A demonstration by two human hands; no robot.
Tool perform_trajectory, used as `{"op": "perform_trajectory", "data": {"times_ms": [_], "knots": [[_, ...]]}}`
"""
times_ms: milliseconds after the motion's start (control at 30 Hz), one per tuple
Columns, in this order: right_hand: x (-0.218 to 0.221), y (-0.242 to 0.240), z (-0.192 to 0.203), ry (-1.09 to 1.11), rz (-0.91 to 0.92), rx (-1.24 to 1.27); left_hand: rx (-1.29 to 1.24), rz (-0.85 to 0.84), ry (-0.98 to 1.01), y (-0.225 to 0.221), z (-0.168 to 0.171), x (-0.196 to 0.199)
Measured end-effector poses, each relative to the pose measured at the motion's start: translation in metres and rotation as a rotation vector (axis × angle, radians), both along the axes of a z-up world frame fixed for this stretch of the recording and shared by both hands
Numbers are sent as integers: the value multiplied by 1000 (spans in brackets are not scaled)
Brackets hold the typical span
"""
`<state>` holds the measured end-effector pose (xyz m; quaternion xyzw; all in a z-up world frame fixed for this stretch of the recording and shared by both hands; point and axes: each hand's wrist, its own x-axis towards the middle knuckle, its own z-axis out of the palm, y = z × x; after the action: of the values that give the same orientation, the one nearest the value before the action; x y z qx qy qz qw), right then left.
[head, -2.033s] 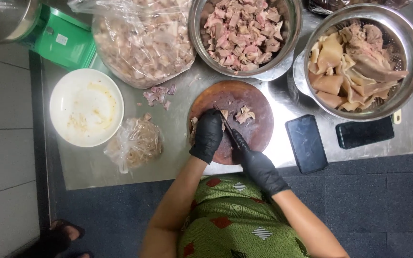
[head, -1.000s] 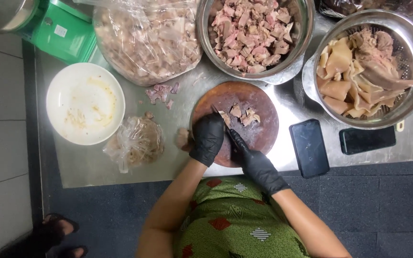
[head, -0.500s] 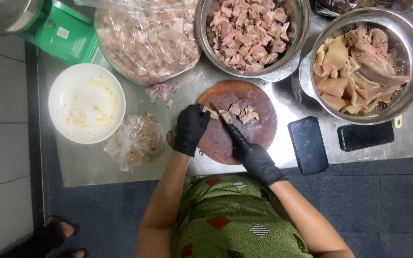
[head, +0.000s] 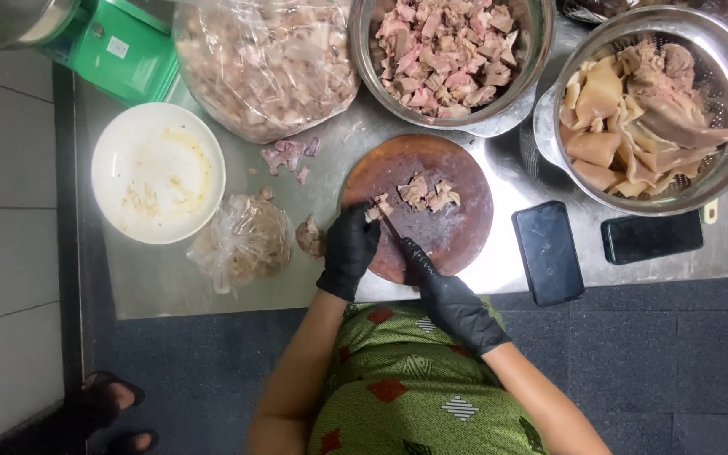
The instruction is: Cutting cooked meat into smaller pieces on a wooden cutting board using a knife.
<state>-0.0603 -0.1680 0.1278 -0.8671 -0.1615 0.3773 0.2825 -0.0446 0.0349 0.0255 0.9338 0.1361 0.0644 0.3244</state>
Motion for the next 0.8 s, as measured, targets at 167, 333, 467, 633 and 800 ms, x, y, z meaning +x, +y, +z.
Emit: {"op": "perform_trajectory", "data": {"times_ms": [167,333,467,633,800], "knots": [[-9,-12,-89,-181,115,-1,26,-5,-28,1,-34,-5],[26,18,-71,-159,92,86,-284,-104,289,-12,7,-18],[27,14,-26,-28,-57,112,-222,-96,-92,12,22,-7],[53,14,110,304,-721,-343,-110,-135,-220,4,-6,34],[40,-48,26,135,-553,-63,16,-271,85,-90,2,73]]}}
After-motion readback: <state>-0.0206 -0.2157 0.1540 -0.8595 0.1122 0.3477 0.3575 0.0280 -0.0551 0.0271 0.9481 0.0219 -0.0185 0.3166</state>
